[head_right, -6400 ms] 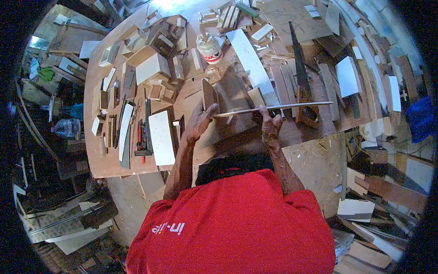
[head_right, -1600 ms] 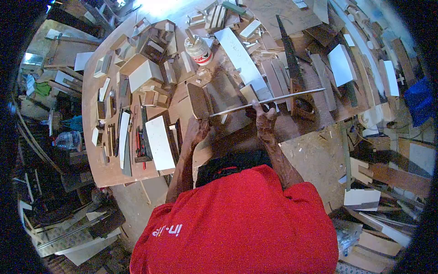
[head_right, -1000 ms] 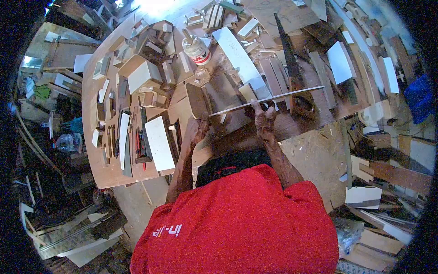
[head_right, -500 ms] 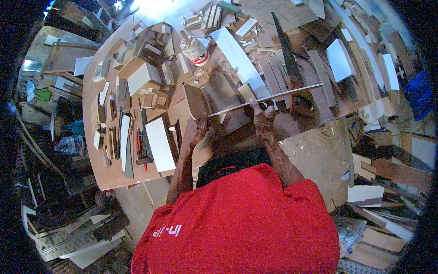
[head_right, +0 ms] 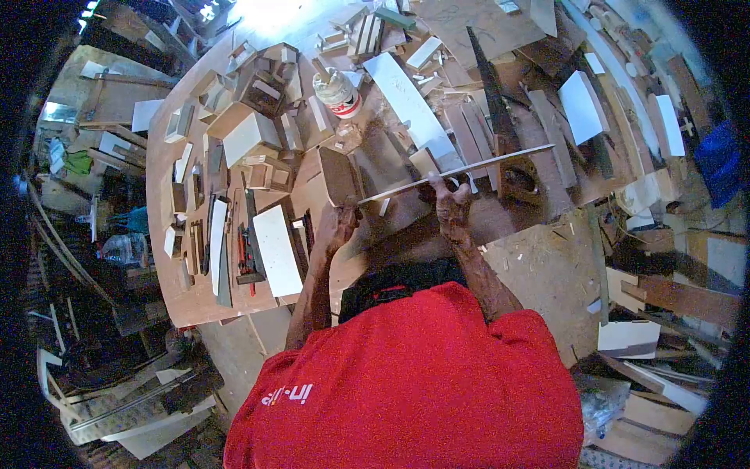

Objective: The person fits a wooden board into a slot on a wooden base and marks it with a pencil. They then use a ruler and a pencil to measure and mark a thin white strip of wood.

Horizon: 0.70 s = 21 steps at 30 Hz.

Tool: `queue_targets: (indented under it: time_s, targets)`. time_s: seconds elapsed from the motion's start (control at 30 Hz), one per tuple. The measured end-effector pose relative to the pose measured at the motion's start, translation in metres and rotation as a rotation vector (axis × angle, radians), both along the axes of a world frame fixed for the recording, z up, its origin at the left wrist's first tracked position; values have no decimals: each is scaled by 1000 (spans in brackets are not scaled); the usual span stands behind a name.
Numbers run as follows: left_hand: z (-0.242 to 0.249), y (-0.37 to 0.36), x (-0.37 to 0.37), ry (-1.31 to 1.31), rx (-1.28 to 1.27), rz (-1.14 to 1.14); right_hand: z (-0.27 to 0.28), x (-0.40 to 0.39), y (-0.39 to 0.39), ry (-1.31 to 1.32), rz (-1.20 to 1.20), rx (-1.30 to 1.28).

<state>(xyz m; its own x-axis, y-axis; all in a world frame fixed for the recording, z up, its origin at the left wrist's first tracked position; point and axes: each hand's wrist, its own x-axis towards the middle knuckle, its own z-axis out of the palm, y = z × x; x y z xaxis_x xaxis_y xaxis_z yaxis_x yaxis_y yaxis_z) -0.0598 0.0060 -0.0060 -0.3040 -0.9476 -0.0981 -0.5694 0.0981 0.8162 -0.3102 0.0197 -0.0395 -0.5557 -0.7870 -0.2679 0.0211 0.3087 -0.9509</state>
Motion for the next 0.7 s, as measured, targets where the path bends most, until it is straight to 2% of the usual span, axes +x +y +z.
queue_targets:
  time_s: [0.1, 0.17, 0.23, 0.3, 0.33, 0.37, 0.4, 0.53, 0.7]
  targets:
    - [4, 0, -2, -51, -32, 11, -20, -7, -2, 77, -29, 57]
    - [2, 2, -3, 9, -32, 52, -29, -18, -3, -147, 37, 103]
    - [-8, 1, 2, 69, -33, 95, -20, -13, -11, -91, 25, 52]
    - [-18, 0, 9, -209, -300, -105, -23, -11, -20, -35, 10, 3]
    - [-11, 0, 6, -209, -302, -101, -32, -10, -28, -197, 13, -128]
    - [-3, 2, 2, -156, -150, -19, -41, -10, -33, -360, 16, -259]
    - [4, 4, -1, -103, 1, 63, 0, -3, -34, -438, -31, -175]
    - [13, 7, -6, -95, -152, 23, 35, 3, -56, -434, -58, -245]
    - [31, 12, -15, -29, 59, 61, 36, 2, -76, -456, -61, -224]
